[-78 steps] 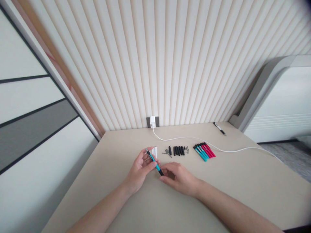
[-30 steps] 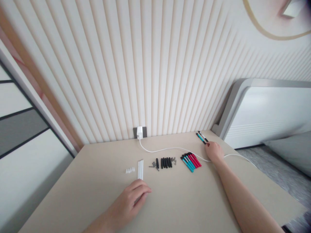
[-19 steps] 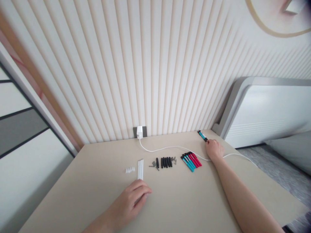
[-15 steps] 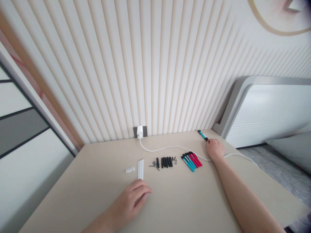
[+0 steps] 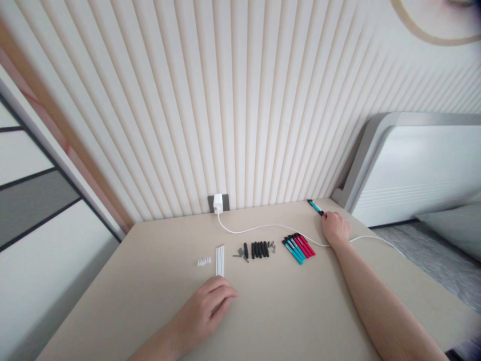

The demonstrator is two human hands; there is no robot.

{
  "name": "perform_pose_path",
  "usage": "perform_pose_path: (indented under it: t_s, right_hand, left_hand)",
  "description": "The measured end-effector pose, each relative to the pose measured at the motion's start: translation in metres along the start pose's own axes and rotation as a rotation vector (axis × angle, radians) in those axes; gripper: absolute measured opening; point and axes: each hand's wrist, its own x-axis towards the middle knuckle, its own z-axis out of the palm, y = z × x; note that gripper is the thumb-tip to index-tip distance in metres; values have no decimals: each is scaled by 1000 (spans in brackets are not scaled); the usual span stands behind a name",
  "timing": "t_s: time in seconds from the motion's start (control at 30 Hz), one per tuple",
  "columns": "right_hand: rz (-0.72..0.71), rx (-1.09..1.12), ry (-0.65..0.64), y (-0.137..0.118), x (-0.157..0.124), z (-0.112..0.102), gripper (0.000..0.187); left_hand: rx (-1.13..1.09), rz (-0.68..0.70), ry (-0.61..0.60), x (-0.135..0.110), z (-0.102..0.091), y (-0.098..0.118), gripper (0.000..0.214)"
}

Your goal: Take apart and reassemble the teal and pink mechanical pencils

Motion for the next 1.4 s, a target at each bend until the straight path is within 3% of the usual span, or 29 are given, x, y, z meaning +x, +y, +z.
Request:
perform_pose_path:
  t_s: [0.27, 0.4, 0.53, 0.73, 0.87, 1.0, 1.13, 1.27, 1.4]
  right_hand:
    - [-69, -26, 76, -4, -12, -15, 34]
    - [-232, 23, 207, -22, -34, -36, 34]
    - [-563, 235, 366, -65, -85, -58, 27]
    - [-984, 383, 208, -141, -193, -71, 17]
    - [-1119, 386, 139, -165, -236, -61, 12]
    - [-1197, 444, 39, -158, -243, -54, 13]
    - [-1168, 555, -69, -139, -229, -58, 16]
    - [-1069, 558, -43, -130, -213, -60, 18]
    - [-1027, 490, -31, -129, -205, -55, 18]
  left_hand:
    - [62, 53, -5, 0, 1, -1, 22]
    - [113, 84, 2, 2, 2, 0, 22]
    - [237, 126, -4, 4, 2, 0, 21]
    - [425, -29, 111, 5, -7, -12, 17]
    - [504, -97, 150, 3, -12, -19, 17]
    - [557, -147, 166, 0, -15, -23, 23]
    - [586, -206, 198, -2, -22, -34, 27]
    - [553, -222, 214, -3, -26, -39, 24]
    - [477, -172, 209, -1, -18, -24, 25]
